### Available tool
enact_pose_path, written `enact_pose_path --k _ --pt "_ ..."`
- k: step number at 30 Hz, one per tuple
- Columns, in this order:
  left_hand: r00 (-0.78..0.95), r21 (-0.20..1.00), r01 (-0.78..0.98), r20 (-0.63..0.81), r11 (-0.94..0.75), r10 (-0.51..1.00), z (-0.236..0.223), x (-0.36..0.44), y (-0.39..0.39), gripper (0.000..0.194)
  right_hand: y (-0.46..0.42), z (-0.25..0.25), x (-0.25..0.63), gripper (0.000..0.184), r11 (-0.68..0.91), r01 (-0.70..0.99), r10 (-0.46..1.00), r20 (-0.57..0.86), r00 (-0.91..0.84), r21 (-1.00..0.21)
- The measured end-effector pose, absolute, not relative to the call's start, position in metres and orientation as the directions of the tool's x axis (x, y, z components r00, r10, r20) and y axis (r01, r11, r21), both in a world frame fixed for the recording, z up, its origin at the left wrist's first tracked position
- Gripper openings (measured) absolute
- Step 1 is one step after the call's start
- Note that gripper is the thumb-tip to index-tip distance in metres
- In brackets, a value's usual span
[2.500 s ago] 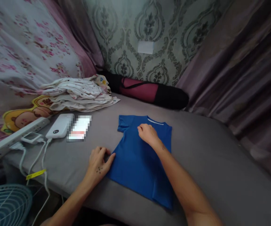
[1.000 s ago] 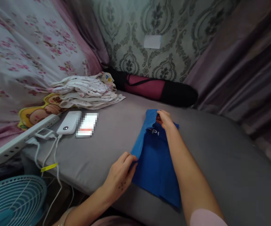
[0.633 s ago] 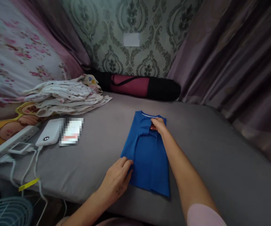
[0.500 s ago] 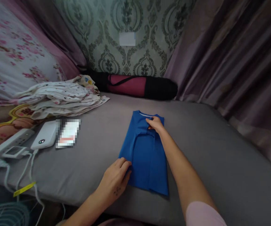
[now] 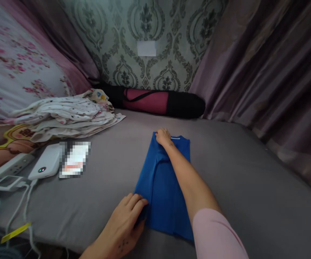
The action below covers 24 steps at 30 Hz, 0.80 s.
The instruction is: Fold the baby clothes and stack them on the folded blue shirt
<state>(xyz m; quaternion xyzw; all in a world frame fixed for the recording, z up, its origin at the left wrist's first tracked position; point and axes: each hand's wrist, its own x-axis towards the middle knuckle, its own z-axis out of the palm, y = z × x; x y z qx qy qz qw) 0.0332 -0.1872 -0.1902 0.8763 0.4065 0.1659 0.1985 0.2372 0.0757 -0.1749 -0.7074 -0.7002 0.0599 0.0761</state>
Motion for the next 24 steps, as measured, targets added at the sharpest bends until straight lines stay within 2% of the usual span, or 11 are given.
enact_pose_path --k 3,7,12,17,24 --pt "0.624 0.515 0.624 0.126 -0.588 0.772 -0.189 0.028 -0.187 0.041 0.091 -0.178 0.233 0.028 -0.048 0.982 0.999 -0.018 0.045 -0.183" --pt "0.648 0.532 0.590 0.138 -0.608 0.749 -0.192 0.026 -0.185 0.033 0.102 -0.179 0.233 0.021 -0.049 0.981 0.997 -0.059 0.039 -0.186" --pt "0.707 0.466 0.560 0.161 -0.685 0.688 -0.195 0.027 -0.183 0.020 0.104 -0.181 0.227 0.024 0.031 0.978 0.999 0.024 -0.026 -0.205" --pt "0.711 0.459 0.521 0.232 -0.719 0.663 -0.194 0.027 -0.179 0.009 0.100 -0.192 0.216 0.028 0.018 0.984 0.999 0.046 -0.010 -0.178" --pt "0.706 0.448 0.479 0.313 -0.754 0.635 -0.204 0.030 -0.174 0.014 0.112 -0.197 0.203 0.035 0.093 0.988 0.993 0.087 -0.082 -0.121"
